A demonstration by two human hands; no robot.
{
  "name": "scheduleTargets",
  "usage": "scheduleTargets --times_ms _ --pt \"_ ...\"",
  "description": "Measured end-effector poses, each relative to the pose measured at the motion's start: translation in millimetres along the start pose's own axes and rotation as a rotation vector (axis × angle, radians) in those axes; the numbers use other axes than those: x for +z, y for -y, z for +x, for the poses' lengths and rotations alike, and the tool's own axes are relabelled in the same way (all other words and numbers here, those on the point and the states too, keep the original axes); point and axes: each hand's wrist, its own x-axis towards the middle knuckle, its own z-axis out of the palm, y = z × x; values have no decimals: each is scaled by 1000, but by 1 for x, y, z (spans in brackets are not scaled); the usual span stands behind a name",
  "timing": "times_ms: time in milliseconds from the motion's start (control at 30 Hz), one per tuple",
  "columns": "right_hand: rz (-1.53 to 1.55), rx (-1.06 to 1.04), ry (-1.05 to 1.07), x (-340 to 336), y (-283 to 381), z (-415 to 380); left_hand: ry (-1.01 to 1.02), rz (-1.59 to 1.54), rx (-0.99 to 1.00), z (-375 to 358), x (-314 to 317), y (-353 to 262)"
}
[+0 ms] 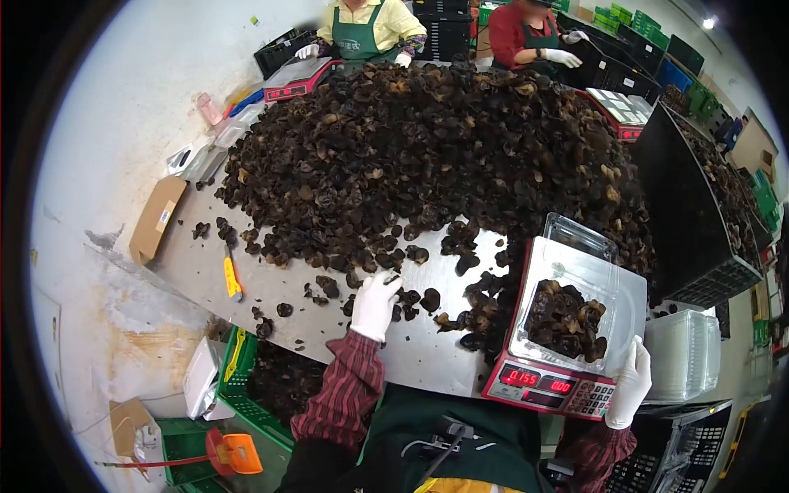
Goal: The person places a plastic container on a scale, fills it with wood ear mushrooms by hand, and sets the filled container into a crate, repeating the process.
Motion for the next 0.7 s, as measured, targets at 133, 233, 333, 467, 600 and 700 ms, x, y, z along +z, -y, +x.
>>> scheduleTargets --times_ms 133,233,333,467,600,700 --pt "16 -7 12 3 4 -2 202 35 9 21 11 21" --pt "32 18 -2 3 0 -2 -10 -17 24 26 -3 -7" --pt "30 58 5 3 0 -2 108 -217 43 14 24 -23" --pt "17 38 14 6 -2 -2 387 -23 39 6 27 -40" --pt "35 67 35 -1 -3 -2 186 -130 116 33 19 -32" --pt "75 75 -13 5 -12 -1 72 -191 104 66 19 -23"
